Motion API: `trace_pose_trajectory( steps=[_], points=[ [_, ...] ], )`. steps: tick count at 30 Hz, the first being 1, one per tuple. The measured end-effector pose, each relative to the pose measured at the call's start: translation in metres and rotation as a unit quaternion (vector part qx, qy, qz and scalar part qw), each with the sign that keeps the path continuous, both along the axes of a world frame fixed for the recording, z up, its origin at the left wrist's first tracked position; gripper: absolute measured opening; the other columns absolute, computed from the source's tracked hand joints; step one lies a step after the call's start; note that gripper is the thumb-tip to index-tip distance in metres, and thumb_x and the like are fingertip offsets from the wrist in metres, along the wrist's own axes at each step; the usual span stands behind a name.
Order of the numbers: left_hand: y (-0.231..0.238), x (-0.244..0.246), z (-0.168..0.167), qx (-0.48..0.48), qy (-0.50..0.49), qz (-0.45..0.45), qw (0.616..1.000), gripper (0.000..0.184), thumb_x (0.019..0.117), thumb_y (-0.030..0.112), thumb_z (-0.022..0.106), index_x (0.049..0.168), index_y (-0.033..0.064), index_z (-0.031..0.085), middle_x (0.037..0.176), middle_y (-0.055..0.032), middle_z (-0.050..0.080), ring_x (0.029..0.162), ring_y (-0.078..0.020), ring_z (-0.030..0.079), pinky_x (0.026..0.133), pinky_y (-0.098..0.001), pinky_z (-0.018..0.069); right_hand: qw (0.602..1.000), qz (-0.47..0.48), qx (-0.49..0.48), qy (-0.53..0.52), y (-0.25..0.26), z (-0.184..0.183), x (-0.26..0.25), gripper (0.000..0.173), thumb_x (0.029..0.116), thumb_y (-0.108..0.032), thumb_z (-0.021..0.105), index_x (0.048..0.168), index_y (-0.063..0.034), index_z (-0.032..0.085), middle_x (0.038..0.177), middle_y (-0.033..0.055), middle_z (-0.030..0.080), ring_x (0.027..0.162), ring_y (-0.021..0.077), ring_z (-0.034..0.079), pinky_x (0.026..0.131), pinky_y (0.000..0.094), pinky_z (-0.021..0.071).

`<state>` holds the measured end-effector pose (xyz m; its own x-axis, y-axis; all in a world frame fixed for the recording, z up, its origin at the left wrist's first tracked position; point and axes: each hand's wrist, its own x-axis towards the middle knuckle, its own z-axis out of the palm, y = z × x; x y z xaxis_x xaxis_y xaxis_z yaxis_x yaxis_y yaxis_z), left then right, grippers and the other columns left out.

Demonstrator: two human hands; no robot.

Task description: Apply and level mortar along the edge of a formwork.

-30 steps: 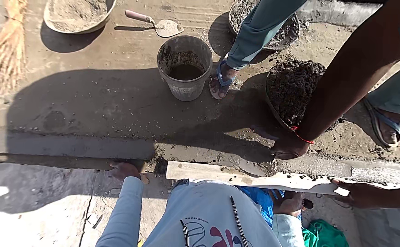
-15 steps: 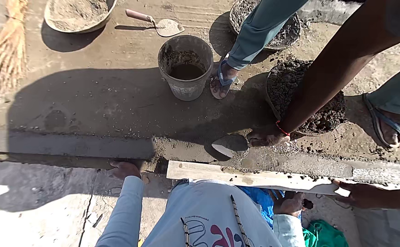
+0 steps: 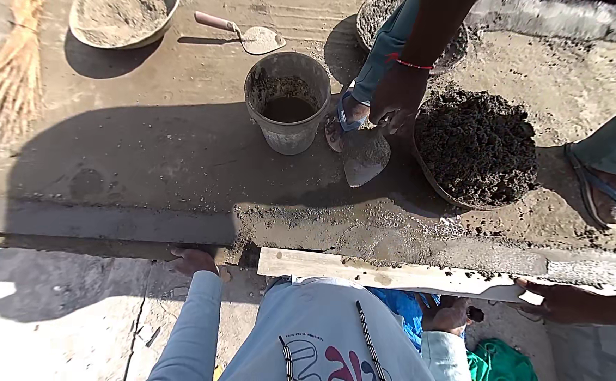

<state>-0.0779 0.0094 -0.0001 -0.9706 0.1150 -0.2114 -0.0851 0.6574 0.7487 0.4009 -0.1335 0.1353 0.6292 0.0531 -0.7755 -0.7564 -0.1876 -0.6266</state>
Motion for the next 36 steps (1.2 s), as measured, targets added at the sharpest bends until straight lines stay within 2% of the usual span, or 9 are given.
trace_pose_trajectory(
  steps=[1, 2, 4, 6, 12, 15, 22, 36],
  points=[
    [0.0, -0.001, -0.002, 0.005, 0.0, 0.007, 1.0, 0.065, 0.1108, 0.043, 0.028, 0.156, -0.003, 0.03, 0.158, -0.0262, 0.038, 0.149, -0.033, 0.039, 0.12, -0.0436, 0.0349, 0.988, 0.095, 0.042, -0.118, -0.03, -0.066, 0.019, 0.059, 0.1129, -0.043, 0.01, 0.162, -0.011, 0.02, 0.165, 0.0201, 0.027, 0.142, 0.0408, 0.044, 0.106, 0.0589, 0.0466],
    [0.0, -0.001, -0.002, 0.009, -0.003, 0.011, 1.0, 0.065, 0.1109, 0.043, 0.027, 0.157, -0.0028, 0.03, 0.159, -0.0262, 0.038, 0.149, -0.0331, 0.038, 0.12, -0.0439, 0.035, 0.977, 0.121, 0.07, -0.16, -0.045, -0.109, 0.039, 0.067, 0.1102, -0.054, 0.013, 0.161, -0.0122, 0.024, 0.162, 0.0216, 0.031, 0.135, 0.042, 0.05, 0.095, 0.0613, 0.0515],
    [0.001, 0.001, 0.001, 0.012, -0.009, 0.014, 1.0, 0.065, 0.1111, 0.043, 0.027, 0.157, -0.0023, 0.028, 0.159, -0.0264, 0.037, 0.149, -0.0331, 0.038, 0.12, -0.0439, 0.0349, 0.984, 0.094, 0.051, -0.144, -0.046, -0.135, 0.056, 0.071, 0.1061, -0.065, 0.016, 0.158, -0.0205, 0.032, 0.159, 0.014, 0.039, 0.13, 0.0377, 0.055, 0.092, 0.0626, 0.0523],
    [0.001, 0.001, 0.002, 0.012, -0.01, 0.015, 1.0, 0.064, 0.111, 0.042, 0.028, 0.157, -0.0021, 0.029, 0.159, -0.0257, 0.037, 0.149, -0.0324, 0.038, 0.12, -0.0435, 0.0353, 0.988, 0.084, 0.036, -0.128, -0.041, -0.13, 0.055, 0.07, 0.1059, -0.065, 0.015, 0.158, -0.0223, 0.033, 0.16, 0.0113, 0.039, 0.13, 0.0364, 0.055, 0.094, 0.0624, 0.0512],
    [0.0, 0.003, 0.006, 0.012, -0.017, 0.015, 1.0, 0.065, 0.1104, 0.044, 0.03, 0.155, -0.0036, 0.033, 0.158, -0.0267, 0.038, 0.149, -0.0339, 0.038, 0.12, -0.0456, 0.0351, 0.987, 0.084, 0.04, -0.129, -0.039, -0.121, 0.051, 0.068, 0.1068, -0.063, 0.016, 0.159, -0.0213, 0.032, 0.161, 0.0119, 0.038, 0.131, 0.0369, 0.055, 0.093, 0.0624, 0.0518],
    [0.0, 0.007, 0.012, 0.02, -0.029, 0.015, 0.999, 0.066, 0.1102, 0.045, 0.03, 0.157, -0.002, 0.03, 0.159, -0.0254, 0.037, 0.149, -0.0329, 0.037, 0.12, -0.0453, 0.0352, 0.987, 0.086, 0.04, -0.127, -0.038, -0.12, 0.05, 0.069, 0.1067, -0.063, 0.015, 0.158, -0.0207, 0.032, 0.16, 0.0117, 0.038, 0.131, 0.036, 0.055, 0.094, 0.0617, 0.0518],
    [0.001, 0.003, 0.006, 0.021, -0.017, 0.016, 1.0, 0.064, 0.1102, 0.044, 0.032, 0.154, -0.0026, 0.035, 0.155, -0.0266, 0.043, 0.146, -0.0339, 0.042, 0.118, -0.046, 0.0376, 0.987, 0.081, 0.045, -0.129, -0.04, -0.122, 0.051, 0.069, 0.1065, -0.064, 0.017, 0.158, -0.0207, 0.033, 0.158, 0.0125, 0.041, 0.128, 0.0363, 0.057, 0.092, 0.0618, 0.0527],
    [0.001, 0.004, 0.008, 0.035, -0.02, 0.025, 0.999, 0.066, 0.11, 0.044, 0.033, 0.156, -0.0032, 0.031, 0.158, -0.0263, 0.039, 0.149, -0.0332, 0.038, 0.119, -0.0441, 0.0372, 0.987, 0.086, 0.047, -0.126, -0.04, -0.124, 0.053, 0.069, 0.1067, -0.063, 0.015, 0.158, -0.0212, 0.031, 0.16, 0.0122, 0.038, 0.13, 0.0365, 0.055, 0.093, 0.0609, 0.0519]
  ],
)
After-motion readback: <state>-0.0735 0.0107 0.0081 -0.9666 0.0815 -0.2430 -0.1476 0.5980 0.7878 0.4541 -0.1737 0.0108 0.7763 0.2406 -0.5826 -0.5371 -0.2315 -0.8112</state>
